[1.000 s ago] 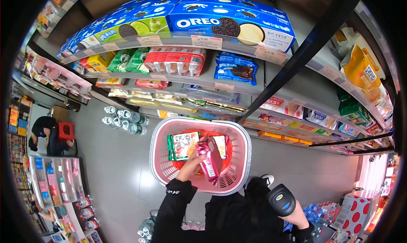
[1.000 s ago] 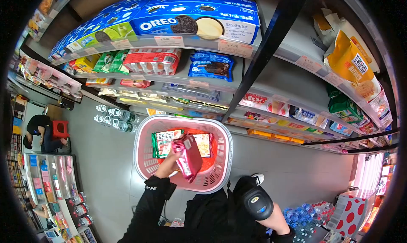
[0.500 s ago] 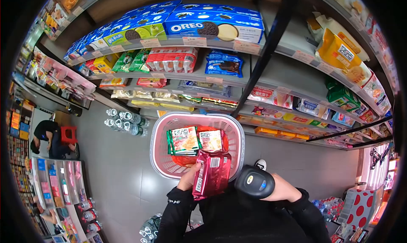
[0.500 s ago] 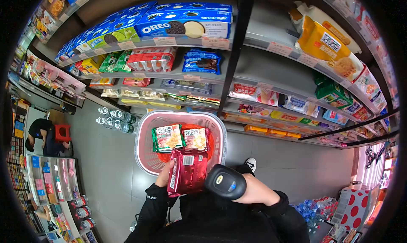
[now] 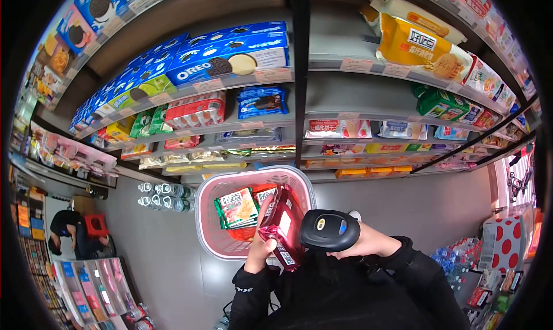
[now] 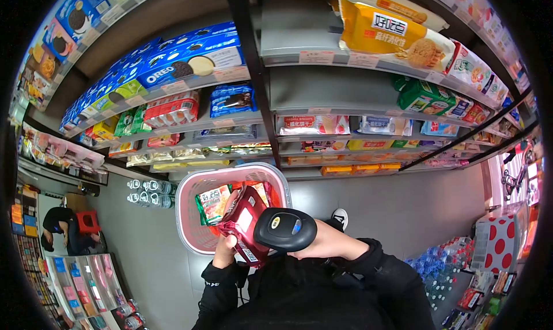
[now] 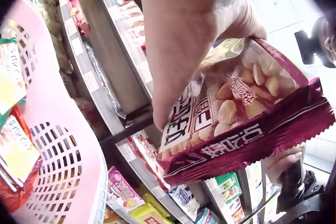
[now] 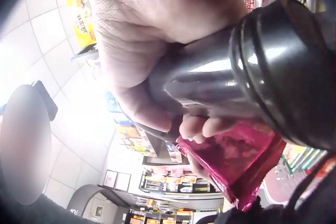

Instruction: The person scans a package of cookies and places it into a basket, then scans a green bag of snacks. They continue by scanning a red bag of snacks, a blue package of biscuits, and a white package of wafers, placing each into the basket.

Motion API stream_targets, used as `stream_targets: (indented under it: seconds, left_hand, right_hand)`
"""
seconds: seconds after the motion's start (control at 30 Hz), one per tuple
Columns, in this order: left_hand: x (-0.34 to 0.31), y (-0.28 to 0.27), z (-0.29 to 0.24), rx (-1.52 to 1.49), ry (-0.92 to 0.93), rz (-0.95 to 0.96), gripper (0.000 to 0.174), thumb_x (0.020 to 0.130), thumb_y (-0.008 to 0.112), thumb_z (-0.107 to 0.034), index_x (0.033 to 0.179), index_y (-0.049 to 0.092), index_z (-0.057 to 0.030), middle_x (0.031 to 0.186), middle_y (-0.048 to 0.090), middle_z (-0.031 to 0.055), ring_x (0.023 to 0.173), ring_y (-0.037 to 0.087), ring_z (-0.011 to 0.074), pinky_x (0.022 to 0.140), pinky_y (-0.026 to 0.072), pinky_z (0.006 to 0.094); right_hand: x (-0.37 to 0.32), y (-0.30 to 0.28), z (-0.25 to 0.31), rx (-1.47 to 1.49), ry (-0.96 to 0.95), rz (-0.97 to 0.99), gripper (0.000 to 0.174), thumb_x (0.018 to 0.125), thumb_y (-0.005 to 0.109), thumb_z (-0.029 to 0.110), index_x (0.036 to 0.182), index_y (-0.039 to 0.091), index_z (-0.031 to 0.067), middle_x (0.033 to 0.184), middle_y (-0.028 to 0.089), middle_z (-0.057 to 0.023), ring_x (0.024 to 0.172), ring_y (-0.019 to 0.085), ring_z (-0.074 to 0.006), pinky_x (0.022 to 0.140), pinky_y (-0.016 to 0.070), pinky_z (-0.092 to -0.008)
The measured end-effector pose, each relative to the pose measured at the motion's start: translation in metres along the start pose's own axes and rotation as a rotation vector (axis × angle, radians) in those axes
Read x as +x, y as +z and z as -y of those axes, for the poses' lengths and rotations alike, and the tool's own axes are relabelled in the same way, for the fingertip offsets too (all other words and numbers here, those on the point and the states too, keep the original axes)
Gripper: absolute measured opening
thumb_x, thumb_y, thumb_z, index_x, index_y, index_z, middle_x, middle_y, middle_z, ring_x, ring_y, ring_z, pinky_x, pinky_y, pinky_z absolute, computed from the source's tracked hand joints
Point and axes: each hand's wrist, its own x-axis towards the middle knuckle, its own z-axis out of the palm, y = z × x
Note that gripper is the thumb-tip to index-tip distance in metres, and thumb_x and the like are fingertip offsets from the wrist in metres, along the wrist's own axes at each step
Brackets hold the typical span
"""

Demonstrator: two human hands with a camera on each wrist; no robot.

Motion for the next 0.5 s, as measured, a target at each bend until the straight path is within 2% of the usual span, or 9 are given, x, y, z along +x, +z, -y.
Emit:
stream_targets:
  seconds: [0.07, 0.1, 0.23, 0.3, 0.33, 0.4, 0.43, 0.5]
  left_hand:
    - [0.001, -0.014, 0.012, -0.005, -0.069, 0.037, 0.102, 0.060, 0.071, -0.047, 0.134, 0.013, -0.0055, 0.128, 0.033, 0.0119, 0.114, 0.038, 0.0209, 0.094, 0.0314, 0.0337]
    - [0.005, 0.022, -0.007, 0.110, 0.076, -0.068, 0.099, 0.060, 0.066, -0.056, 0.131, 0.022, -0.0036, 0.126, 0.039, 0.0106, 0.112, 0.042, 0.0209, 0.091, 0.0368, 0.0359]
    - [0.007, 0.020, -0.005, 0.146, 0.037, -0.058, 0.099, 0.060, 0.066, -0.056, 0.132, 0.021, -0.0040, 0.126, 0.038, 0.0110, 0.112, 0.041, 0.0209, 0.092, 0.0358, 0.0356]
    - [0.012, 0.014, -0.001, 0.077, -0.039, 0.031, 0.102, 0.061, 0.069, -0.048, 0.135, 0.014, -0.0049, 0.130, 0.031, 0.0119, 0.116, 0.035, 0.0207, 0.095, 0.0288, 0.0326]
    - [0.016, 0.019, -0.002, 0.079, -0.040, 0.034, 0.102, 0.061, 0.069, -0.048, 0.135, 0.014, -0.0049, 0.130, 0.031, 0.0119, 0.116, 0.035, 0.0207, 0.095, 0.0288, 0.0326]
    - [0.029, 0.034, -0.006, 0.122, 0.118, 0.098, 0.104, 0.060, 0.069, -0.050, 0.135, 0.013, -0.0046, 0.131, 0.029, 0.0119, 0.117, 0.034, 0.0206, 0.096, 0.0279, 0.0321]
    - [0.034, 0.030, -0.001, 0.226, 0.140, 0.112, 0.102, 0.061, 0.068, -0.048, 0.135, 0.013, -0.0043, 0.132, 0.026, 0.0118, 0.119, 0.032, 0.0208, 0.097, 0.0262, 0.0315]
    - [0.037, 0.044, -0.005, 0.405, 0.154, 0.106, 0.100, 0.055, 0.071, -0.030, 0.134, 0.016, -0.0040, 0.131, 0.026, 0.0130, 0.122, 0.028, 0.0229, 0.099, 0.0243, 0.0333]
  right_hand:
    - [-0.002, -0.003, -0.001, 0.007, 0.018, -0.021, 0.037, 0.067, 0.065, 0.004, 0.101, 0.049, -0.0011, 0.079, 0.059, -0.0037, 0.069, 0.055, -0.0089, 0.065, 0.0450, -0.0260]
    - [-0.003, -0.005, -0.003, 0.009, -0.017, -0.017, 0.038, 0.067, 0.065, 0.003, 0.101, 0.049, -0.0010, 0.079, 0.059, -0.0035, 0.069, 0.055, -0.0091, 0.065, 0.0450, -0.0260]
    - [-0.008, -0.013, -0.007, 0.000, -0.049, 0.020, 0.039, 0.066, 0.066, 0.002, 0.102, 0.049, -0.0006, 0.081, 0.059, -0.0037, 0.073, 0.054, -0.0098, 0.067, 0.0446, -0.0265]
    - [-0.009, -0.014, -0.006, 0.024, -0.057, 0.008, 0.040, 0.065, 0.066, 0.002, 0.101, 0.050, -0.0005, 0.083, 0.059, -0.0041, 0.076, 0.054, -0.0101, 0.069, 0.0444, -0.0269]
    - [-0.010, -0.015, -0.005, 0.045, -0.066, -0.002, 0.040, 0.065, 0.067, 0.002, 0.101, 0.050, -0.0005, 0.085, 0.059, -0.0046, 0.078, 0.054, -0.0104, 0.071, 0.0441, -0.0273]
    - [-0.015, -0.024, -0.010, 0.039, -0.069, 0.002, 0.041, 0.065, 0.067, 0.002, 0.102, 0.049, -0.0004, 0.086, 0.059, -0.0048, 0.080, 0.054, -0.0105, 0.072, 0.0439, -0.0275]
    - [-0.019, -0.030, -0.012, 0.033, -0.069, 0.010, 0.042, 0.065, 0.068, 0.002, 0.103, 0.049, -0.0004, 0.087, 0.059, -0.0051, 0.081, 0.053, -0.0106, 0.073, 0.0438, -0.0276]
    - [-0.032, -0.037, -0.005, 0.019, -0.081, -0.065, 0.043, 0.065, 0.068, 0.002, 0.104, 0.048, -0.0006, 0.088, 0.059, -0.0053, 0.082, 0.054, -0.0108, 0.074, 0.0436, -0.0274]
